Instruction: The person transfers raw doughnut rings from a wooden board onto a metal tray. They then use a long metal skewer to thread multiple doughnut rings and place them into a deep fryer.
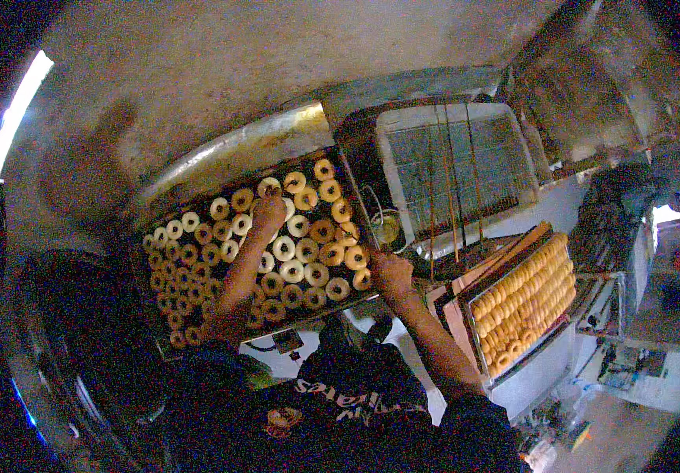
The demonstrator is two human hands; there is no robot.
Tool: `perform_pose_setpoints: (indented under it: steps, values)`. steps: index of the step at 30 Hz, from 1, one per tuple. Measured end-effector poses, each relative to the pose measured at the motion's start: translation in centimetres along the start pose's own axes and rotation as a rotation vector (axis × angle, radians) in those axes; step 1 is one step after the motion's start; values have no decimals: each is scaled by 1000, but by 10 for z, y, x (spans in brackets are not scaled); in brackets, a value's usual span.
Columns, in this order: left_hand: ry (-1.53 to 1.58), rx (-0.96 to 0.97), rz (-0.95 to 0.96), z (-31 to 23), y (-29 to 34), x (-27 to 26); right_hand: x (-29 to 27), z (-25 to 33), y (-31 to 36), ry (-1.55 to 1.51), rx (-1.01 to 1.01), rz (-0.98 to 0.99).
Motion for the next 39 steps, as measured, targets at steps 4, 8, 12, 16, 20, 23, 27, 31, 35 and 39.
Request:
perform_pose_setpoints:
  steps: [4, 8, 12, 16, 20, 23, 27, 31, 35, 39]
  values:
    - [-43, -92, -28, 39, 23, -11, -64, 31, -2, 4, 98, 29]
    - [135, -225, -142, 65, 32, -14, -10, 51, -40, -4, -35, -185]
    - [-217, -107, 133, 117, 37, 33, -7, 97, -80, -33, -123, -69]
    - [69, -136, -144, 41, 77, -7, -28, 43, -21, -58, 12, -117]
    - [86, -60, -74, 19, 95, 3, -4, 29, -6, 67, -58, -7]
    - [33, -25, -57, 26, 126, 16, -47, 22, 21, -27, 2, 13]
    - [186, -45, -255, -17, 152, 3, -33, -9, 48, 61, -1, 42]
    - [58, -155, -32, -39, 174, 0, -60, -22, 77, 10, -55, -6]
    - [-10, -108, 27, -56, 204, 8, -37, -47, 99, 73, -153, 44]
    - [34, -105, -51, -84, 224, -1, -70, -73, 114, 73, -142, 126]
Point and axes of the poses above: each hand's wrist, its own y-axis away from the middle knuckle, its own x-axis out of the palm, z = x × y, the point moved 5 cm from there along -y, towards the middle knuckle, and after that the axes turned 11 degrees about -z, right-handed, at the moved point
